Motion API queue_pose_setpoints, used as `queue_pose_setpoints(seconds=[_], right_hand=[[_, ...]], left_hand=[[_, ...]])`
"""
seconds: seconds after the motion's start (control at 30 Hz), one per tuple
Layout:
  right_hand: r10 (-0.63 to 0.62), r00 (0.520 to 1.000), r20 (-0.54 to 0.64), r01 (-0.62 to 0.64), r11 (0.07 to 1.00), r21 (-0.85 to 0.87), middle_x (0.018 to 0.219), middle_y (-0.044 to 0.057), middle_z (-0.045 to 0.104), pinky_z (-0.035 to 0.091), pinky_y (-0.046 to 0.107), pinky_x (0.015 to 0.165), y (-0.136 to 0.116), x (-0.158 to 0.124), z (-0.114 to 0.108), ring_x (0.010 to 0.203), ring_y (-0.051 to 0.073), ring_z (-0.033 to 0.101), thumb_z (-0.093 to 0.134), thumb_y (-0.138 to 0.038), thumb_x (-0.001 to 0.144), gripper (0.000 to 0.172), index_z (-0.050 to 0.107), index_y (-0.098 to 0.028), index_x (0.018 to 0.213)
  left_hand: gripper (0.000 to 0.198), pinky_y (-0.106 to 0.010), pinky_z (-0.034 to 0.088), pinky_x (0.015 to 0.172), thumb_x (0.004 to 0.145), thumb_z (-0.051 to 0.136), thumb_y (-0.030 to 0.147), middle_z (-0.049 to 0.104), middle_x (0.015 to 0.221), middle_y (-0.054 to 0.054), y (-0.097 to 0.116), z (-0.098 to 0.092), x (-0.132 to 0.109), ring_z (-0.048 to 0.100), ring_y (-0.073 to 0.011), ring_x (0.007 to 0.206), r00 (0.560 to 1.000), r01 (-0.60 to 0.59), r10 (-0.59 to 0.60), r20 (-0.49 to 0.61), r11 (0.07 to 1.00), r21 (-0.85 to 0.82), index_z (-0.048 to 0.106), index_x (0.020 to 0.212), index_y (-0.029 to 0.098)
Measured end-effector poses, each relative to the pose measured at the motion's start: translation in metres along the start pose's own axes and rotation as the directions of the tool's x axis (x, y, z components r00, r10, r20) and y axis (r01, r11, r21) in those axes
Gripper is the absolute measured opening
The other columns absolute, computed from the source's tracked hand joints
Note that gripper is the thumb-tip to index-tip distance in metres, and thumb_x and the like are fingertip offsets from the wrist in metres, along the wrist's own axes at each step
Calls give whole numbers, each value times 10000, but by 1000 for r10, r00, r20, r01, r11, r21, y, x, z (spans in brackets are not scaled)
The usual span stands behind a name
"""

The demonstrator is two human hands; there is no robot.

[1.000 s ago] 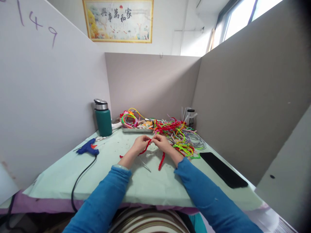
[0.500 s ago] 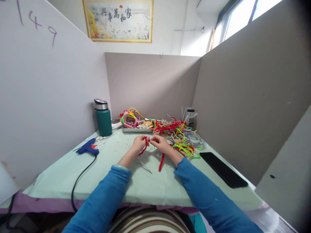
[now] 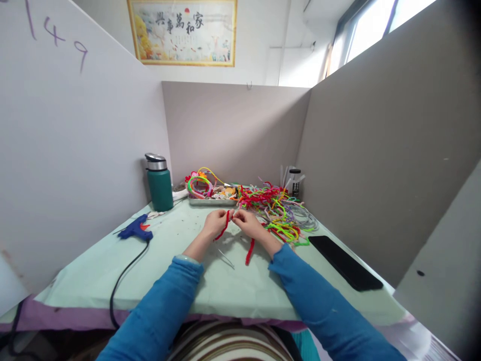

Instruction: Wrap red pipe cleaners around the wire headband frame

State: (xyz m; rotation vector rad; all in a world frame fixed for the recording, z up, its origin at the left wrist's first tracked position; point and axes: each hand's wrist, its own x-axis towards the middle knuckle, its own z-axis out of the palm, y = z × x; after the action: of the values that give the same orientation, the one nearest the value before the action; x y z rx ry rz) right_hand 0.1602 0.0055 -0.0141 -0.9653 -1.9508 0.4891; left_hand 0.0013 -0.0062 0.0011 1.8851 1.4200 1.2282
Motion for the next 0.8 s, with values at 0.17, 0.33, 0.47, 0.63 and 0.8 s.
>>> queue_pose_setpoints(seconds=[0.17,0.33,0.47,0.63,0.8], right_hand=[[30,1000,-3,-30,999,-17,634,-13,540,318,227,545,-4,0,-2,588,113,465,511,-297,752,149,529,-166,683],[28,1000,4,-28,999,-27,640,-12,539,318,219,543,-6,-1,-2,597,111,464,511,-298,753,152,533,-163,687],[39,999,15,-38,998,-40,640,-12,546,321,217,544,-5,-2,-2,597,112,474,515,-283,746,138,527,-161,684],[37,999,6,-37,998,-50,629,-13,540,323,219,542,-4,-3,-3,593,114,475,521,-290,745,148,518,-161,673],[18,1000,0,-18,999,-50,636,-13,543,327,219,544,-5,-2,-3,588,111,472,508,-292,758,151,529,-157,692]], left_hand=[[539,-213,299,487,637,541,662,514,547,5,-2,-1,3,413,-100,530,997,43,-50,-63,994,-105,607,639,127],[604,-225,388,559,648,516,684,613,690,-67,6,-3,1,480,-119,608,996,89,-85,27,938,-335,654,693,98],[640,-237,421,598,662,486,695,652,826,-116,12,-6,-1,518,-136,677,989,147,-134,59,895,-421,677,775,95],[532,-227,390,549,629,586,616,622,691,-57,6,-5,1,494,-115,600,995,95,-84,55,966,-241,665,728,99],[410,-207,358,501,648,606,513,600,633,-29,3,-1,1,498,-111,569,999,-17,18,52,1000,-16,648,703,109]])
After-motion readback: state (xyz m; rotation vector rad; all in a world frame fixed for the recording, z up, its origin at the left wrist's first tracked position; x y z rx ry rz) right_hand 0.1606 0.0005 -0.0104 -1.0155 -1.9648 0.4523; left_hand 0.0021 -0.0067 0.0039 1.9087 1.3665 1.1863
